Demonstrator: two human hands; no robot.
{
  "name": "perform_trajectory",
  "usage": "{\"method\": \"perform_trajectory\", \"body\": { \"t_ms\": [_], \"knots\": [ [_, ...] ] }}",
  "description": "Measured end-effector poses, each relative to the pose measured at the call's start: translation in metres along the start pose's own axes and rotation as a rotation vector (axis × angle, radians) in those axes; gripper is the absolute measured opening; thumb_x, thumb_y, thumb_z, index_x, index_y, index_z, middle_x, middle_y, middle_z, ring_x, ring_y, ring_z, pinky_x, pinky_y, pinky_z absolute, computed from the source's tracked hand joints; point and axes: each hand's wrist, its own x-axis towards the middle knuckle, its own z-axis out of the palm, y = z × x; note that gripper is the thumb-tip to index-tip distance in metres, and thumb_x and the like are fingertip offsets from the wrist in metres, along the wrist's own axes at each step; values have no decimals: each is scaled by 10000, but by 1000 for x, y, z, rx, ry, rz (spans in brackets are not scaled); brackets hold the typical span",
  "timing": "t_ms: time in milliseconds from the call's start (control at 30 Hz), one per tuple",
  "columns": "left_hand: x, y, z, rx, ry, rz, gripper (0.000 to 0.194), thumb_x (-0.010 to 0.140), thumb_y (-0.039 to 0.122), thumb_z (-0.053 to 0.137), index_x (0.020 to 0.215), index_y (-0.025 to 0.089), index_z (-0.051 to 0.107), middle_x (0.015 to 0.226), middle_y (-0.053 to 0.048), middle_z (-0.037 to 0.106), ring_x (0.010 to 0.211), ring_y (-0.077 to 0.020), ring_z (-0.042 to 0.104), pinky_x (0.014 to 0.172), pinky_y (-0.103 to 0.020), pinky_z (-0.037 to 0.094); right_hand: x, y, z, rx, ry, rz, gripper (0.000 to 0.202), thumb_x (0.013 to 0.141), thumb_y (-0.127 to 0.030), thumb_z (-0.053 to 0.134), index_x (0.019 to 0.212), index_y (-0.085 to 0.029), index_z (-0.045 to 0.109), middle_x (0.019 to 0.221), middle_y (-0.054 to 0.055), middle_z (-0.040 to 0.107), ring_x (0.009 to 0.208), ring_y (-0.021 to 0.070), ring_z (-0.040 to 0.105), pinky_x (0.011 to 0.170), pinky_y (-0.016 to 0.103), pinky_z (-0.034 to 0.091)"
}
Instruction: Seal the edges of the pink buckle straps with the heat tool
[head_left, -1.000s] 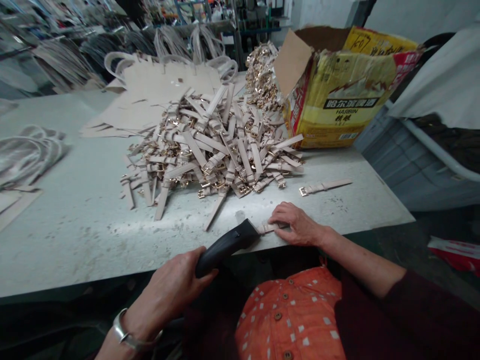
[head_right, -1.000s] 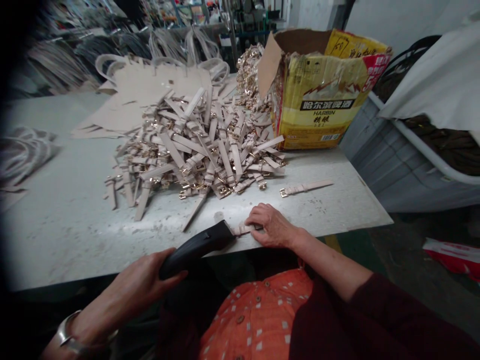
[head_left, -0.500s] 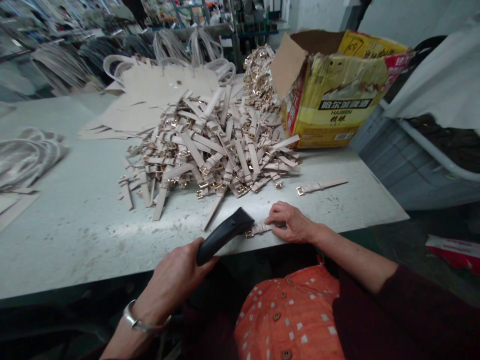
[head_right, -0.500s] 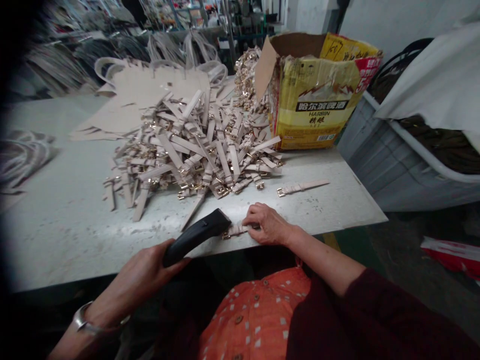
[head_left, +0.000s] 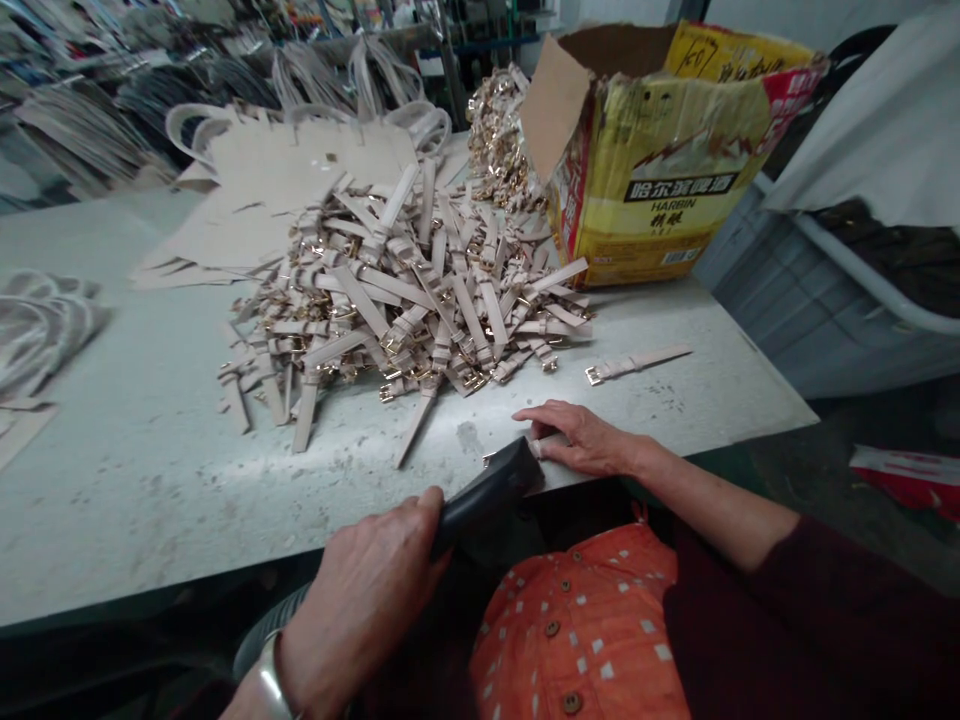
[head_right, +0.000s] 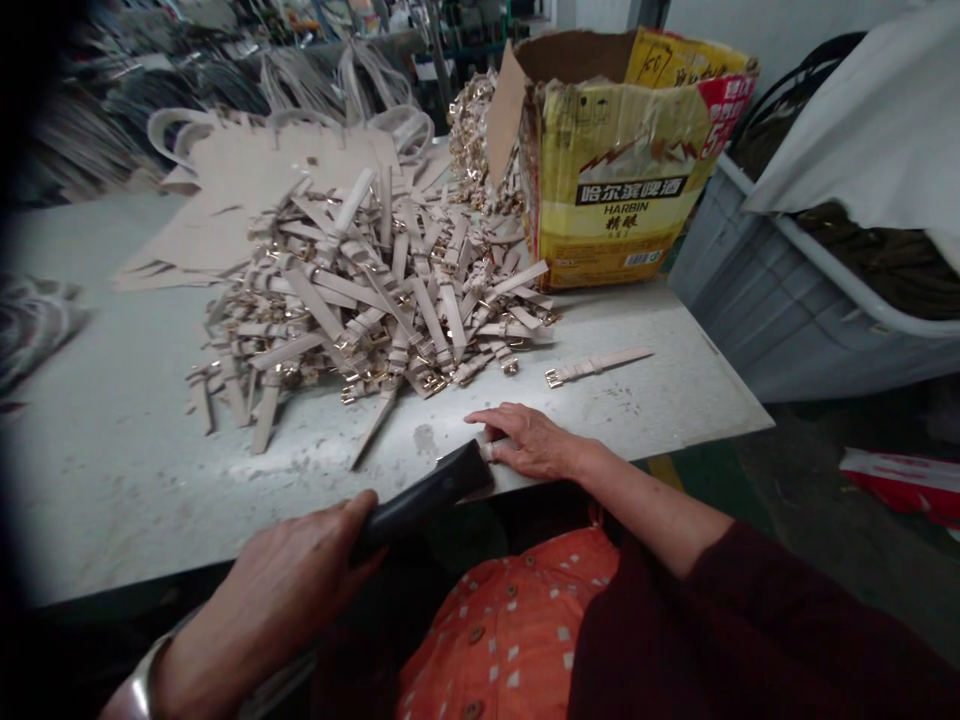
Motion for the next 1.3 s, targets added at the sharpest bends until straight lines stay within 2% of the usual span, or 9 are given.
{"method": "perform_trajectory", "body": {
  "t_ms": [167, 433, 567, 700, 900, 1000, 1100, 1200, 1300],
  "knots": [
    [6, 10, -5, 18, 26, 8, 196, 828, 296, 406, 970, 222, 519, 833, -70, 686, 770, -218, 664, 649, -299, 442, -1, 3, 1, 12, 9, 39, 566, 774, -43, 546, 1306, -202, 438, 905, 33, 574, 864, 168, 516, 821, 320, 427],
    [-3, -2, 0, 18, -18, -15, 186, 802, 264, 408, 949, 235, 518, 877, -53, 697, 796, -254, 674, 635, -332, 457, 0, 4, 3, 13, 4, 13, 543, 767, -39, 536, 1283, -183, 450, 907, 37, 593, 865, 175, 521, 845, 339, 426],
    [7, 5, -2, 35, 36, 8, 183, 814, 290, 411, 951, 231, 518, 846, -58, 692, 772, -240, 669, 623, -312, 442, 0, 5, 3, -6, 12, 37, 514, 779, -56, 534, 1270, -192, 465, 912, 44, 575, 870, 178, 518, 831, 336, 432],
    [15, 7, 8, -8, 93, -20, 189, 822, 337, 426, 952, 227, 509, 842, -53, 686, 777, -212, 663, 613, -272, 407, 0, 6, 3, -19, 22, 45, 563, 744, -20, 521, 1273, -203, 462, 920, 42, 563, 872, 178, 521, 835, 337, 438],
    [12, -15, 23, -117, 141, -91, 236, 834, 436, 402, 924, 248, 512, 801, -31, 683, 767, -208, 657, 603, -260, 374, 1, 4, 3, -9, 45, 24, 590, 720, -8, 495, 1278, -197, 454, 933, 42, 593, 887, 177, 535, 859, 345, 436],
    [7, -33, 22, -167, 101, -152, 271, 820, 473, 410, 929, 252, 525, 770, -27, 675, 750, -202, 654, 599, -254, 374, 1, 2, 4, -26, 57, 0, 552, 711, -38, 517, 1242, -185, 488, 924, 44, 600, 884, 183, 535, 857, 348, 439],
    [2, -46, 19, -199, 55, -128, 285, 817, 483, 408, 910, 250, 541, 772, -23, 671, 764, -199, 649, 613, -253, 382, 1, 0, 4, -57, 57, -14, 456, 716, -87, 569, 1165, -161, 544, 920, 58, 598, 869, 191, 537, 827, 343, 449],
    [3, -50, 16, -211, 34, -74, 291, 812, 484, 413, 886, 242, 557, 774, -24, 669, 758, -195, 640, 625, -256, 389, 2, 0, 4, -97, 53, -51, 287, 751, -121, 592, 1035, -154, 602, 902, 69, 607, 871, 200, 533, 810, 346, 447],
    [11, -44, 14, -225, 47, -54, 285, 794, 472, 447, 888, 236, 575, 790, -29, 675, 763, -194, 637, 634, -255, 395, 2, 1, 5, -120, 46, -79, 180, 770, -128, 598, 946, -160, 621, 881, 69, 611, 872, 204, 524, 802, 346, 441]
  ]
}}
